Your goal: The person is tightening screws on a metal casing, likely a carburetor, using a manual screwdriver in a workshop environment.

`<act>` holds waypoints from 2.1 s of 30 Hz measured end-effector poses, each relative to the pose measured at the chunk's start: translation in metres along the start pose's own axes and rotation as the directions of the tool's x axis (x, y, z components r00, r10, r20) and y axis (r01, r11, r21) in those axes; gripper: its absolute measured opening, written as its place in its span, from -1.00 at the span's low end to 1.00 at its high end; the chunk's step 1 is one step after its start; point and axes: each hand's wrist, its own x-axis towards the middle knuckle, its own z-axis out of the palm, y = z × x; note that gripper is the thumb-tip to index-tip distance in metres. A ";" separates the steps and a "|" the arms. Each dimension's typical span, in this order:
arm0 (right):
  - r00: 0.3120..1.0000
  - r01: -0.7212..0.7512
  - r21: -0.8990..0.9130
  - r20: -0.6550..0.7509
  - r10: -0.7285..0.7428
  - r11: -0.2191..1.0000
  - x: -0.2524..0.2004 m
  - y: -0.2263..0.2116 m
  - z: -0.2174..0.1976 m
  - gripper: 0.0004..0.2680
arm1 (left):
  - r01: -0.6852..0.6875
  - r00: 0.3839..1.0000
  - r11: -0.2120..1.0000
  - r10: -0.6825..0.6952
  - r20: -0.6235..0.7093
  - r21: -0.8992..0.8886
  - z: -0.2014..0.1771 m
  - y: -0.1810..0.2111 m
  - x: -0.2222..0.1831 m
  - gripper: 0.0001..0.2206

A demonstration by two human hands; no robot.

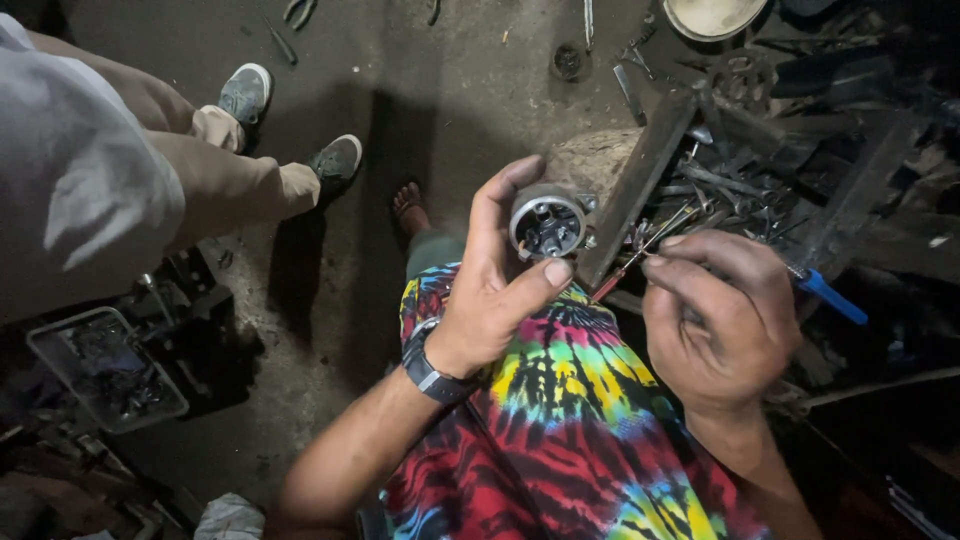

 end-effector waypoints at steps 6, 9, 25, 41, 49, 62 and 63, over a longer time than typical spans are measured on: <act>1.000 -0.019 -0.012 -0.014 0.019 1.000 0.001 0.000 0.001 -0.87 | -0.026 0.999 0.999 0.027 0.038 -0.030 0.000 -0.003 0.002 -0.24; 1.000 -0.018 -0.001 -0.015 0.018 1.000 0.004 -0.003 0.002 -0.88 | -0.036 0.998 0.999 0.038 0.057 -0.037 -0.002 -0.007 0.000 -0.25; 0.999 -0.034 0.083 -0.016 0.035 0.996 0.007 -0.001 0.001 -0.91 | -0.098 0.986 0.988 0.080 0.149 0.120 -0.004 -0.006 0.004 -0.53; 1.000 0.003 0.152 -0.014 -0.001 0.988 0.016 -0.003 0.001 -0.88 | 0.001 0.993 0.995 -0.013 0.117 0.103 0.020 0.000 0.017 -0.71; 0.998 0.030 0.118 -0.053 -0.024 0.993 0.009 0.008 0.008 -0.89 | 0.140 0.989 0.990 -0.138 0.048 -0.024 0.033 -0.001 0.021 -0.84; 0.969 -0.139 -0.112 -0.219 0.112 0.984 0.005 0.018 0.004 -0.56 | 0.235 0.966 0.966 -0.244 -0.082 -0.105 0.041 -0.002 0.026 -0.86; 0.973 -0.122 0.004 -0.197 0.121 0.992 0.008 0.017 0.007 -0.67 | 0.257 0.959 0.954 -0.271 -0.077 -0.156 0.040 -0.004 0.028 -0.88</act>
